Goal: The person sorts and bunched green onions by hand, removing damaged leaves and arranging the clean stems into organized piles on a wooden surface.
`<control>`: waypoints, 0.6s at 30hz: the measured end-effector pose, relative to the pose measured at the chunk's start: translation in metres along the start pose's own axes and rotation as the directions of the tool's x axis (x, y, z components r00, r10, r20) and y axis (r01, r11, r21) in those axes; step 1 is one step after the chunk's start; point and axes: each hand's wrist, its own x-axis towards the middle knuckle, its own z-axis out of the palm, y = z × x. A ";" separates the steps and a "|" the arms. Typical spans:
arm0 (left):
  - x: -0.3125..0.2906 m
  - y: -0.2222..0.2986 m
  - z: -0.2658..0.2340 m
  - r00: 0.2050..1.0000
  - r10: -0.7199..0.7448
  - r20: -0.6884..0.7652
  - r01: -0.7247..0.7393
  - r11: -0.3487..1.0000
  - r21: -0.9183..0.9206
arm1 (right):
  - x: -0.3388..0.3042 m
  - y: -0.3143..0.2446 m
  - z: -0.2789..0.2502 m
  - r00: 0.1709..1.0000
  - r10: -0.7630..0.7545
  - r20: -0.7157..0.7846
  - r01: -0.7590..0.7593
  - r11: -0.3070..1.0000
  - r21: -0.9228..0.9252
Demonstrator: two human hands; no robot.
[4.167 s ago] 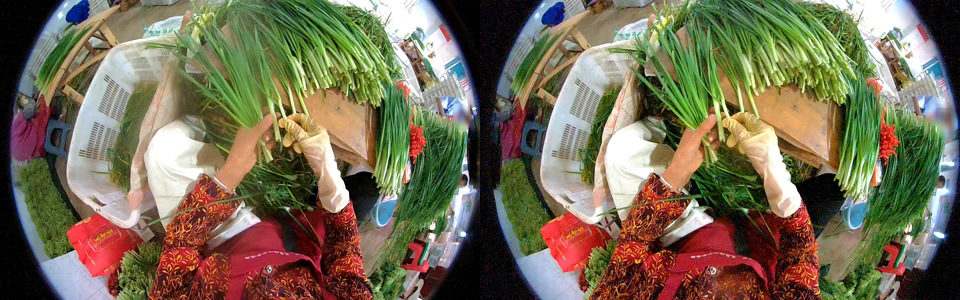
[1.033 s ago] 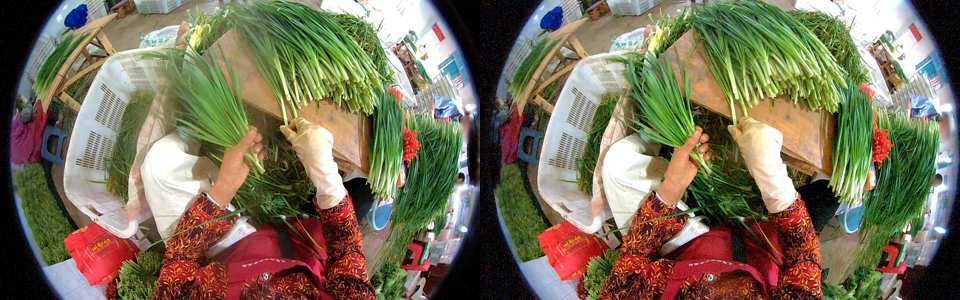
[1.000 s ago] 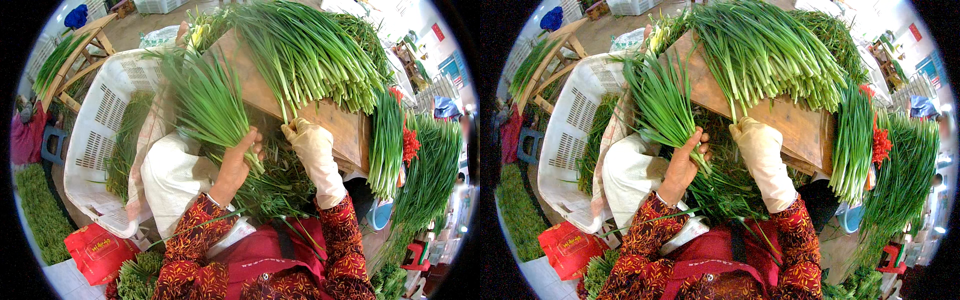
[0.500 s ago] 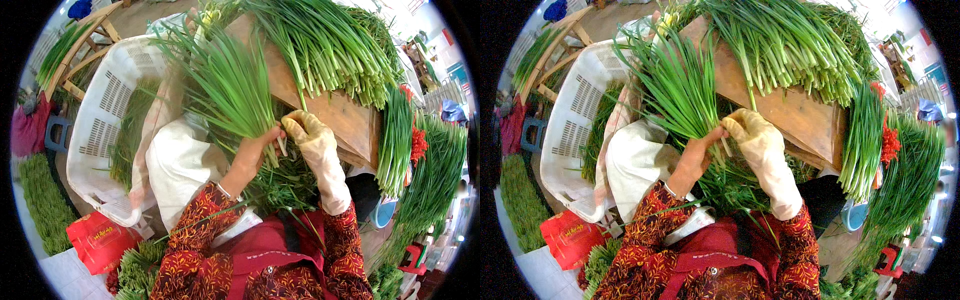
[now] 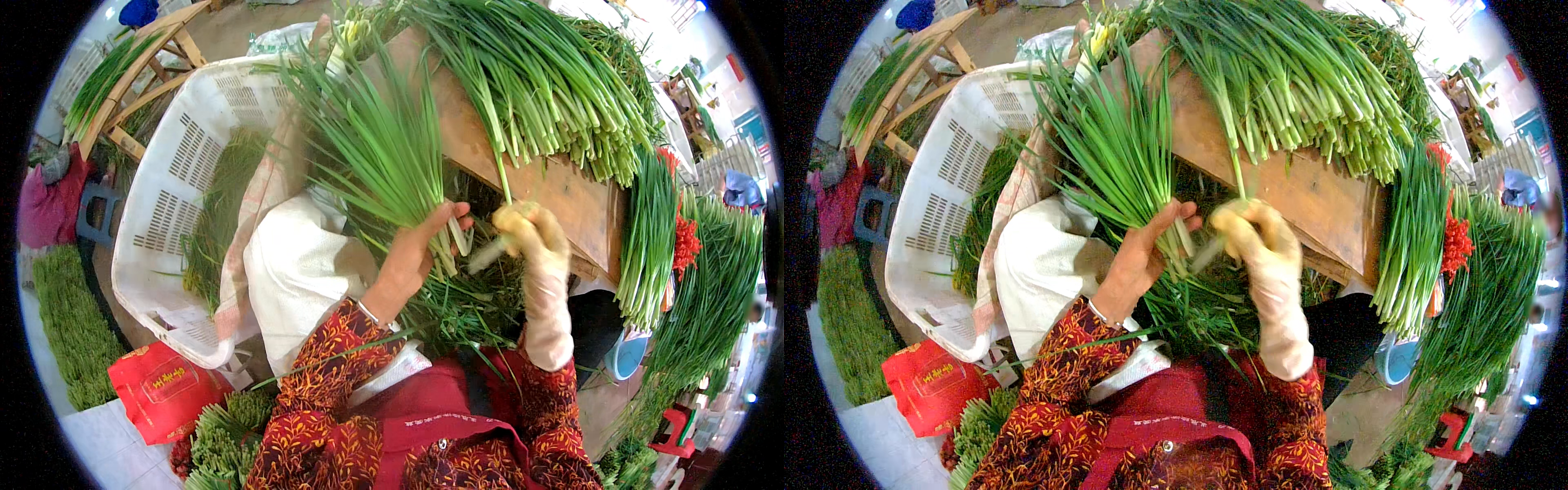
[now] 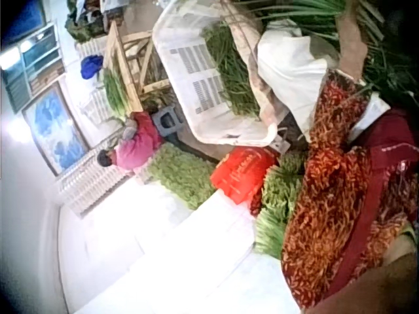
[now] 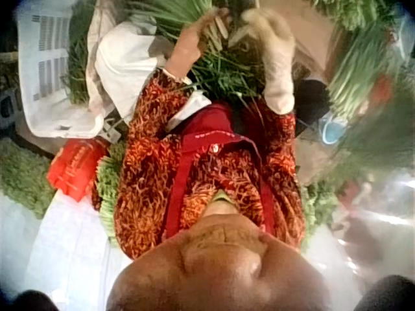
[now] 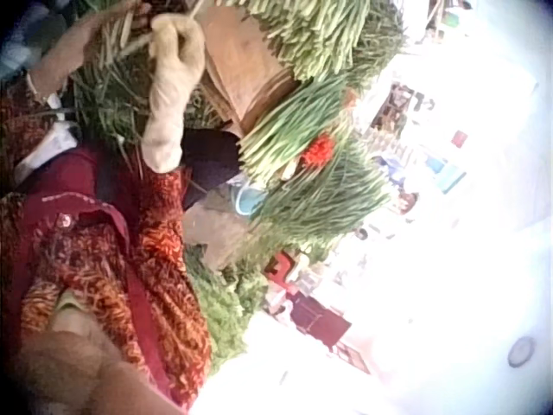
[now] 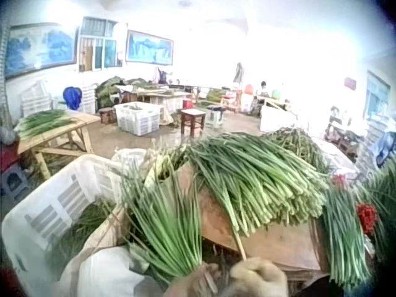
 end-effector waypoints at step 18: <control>0.001 -0.003 0.005 0.973 -0.030 0.230 0.002 0.993 0.119 | 0.035 0.002 -0.005 0.924 -0.126 0.361 0.319 0.778 -0.542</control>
